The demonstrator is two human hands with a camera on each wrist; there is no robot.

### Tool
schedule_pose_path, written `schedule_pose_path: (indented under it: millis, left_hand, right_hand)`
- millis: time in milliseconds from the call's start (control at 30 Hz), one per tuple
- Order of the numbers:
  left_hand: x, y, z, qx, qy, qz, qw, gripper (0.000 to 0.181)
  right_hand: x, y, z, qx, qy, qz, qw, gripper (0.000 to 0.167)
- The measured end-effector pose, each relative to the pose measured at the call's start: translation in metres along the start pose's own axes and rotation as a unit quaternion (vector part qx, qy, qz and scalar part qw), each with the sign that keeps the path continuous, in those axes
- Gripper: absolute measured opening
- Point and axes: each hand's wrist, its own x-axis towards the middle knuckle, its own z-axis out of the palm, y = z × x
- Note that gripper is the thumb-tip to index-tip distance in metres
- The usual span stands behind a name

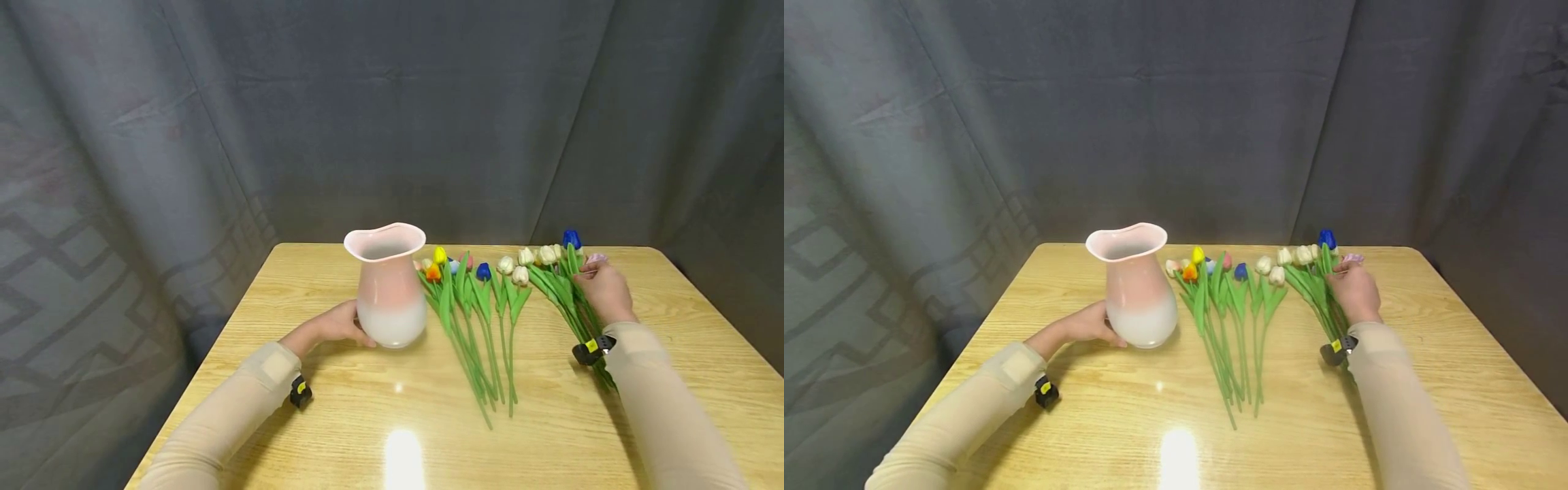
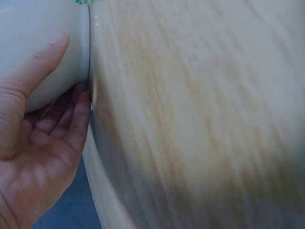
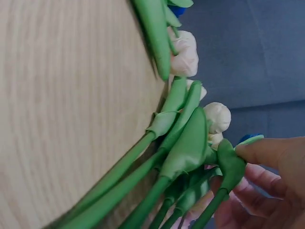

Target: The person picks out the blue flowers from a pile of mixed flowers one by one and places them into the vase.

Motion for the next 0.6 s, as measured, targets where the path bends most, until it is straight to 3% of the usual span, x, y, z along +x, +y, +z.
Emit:
schedule_pose_path:
  millis: [300, 600]
  left_hand:
    - [0.0006, -0.0004, 0.0005, -0.001, 0.0, 0.005, 1.0, 0.069]
    - [0.0001, -0.0008, 0.0002, -0.005, -0.001, 0.007, 1.0, 0.07]
  right_hand:
    - [-0.0001, 0.0066, 0.0056, -0.004, -0.052, 0.035, 0.998, 0.048]
    - [0.0004, 0.0026, 0.0029, 0.005, -0.043, -0.004, 0.9991, 0.048]
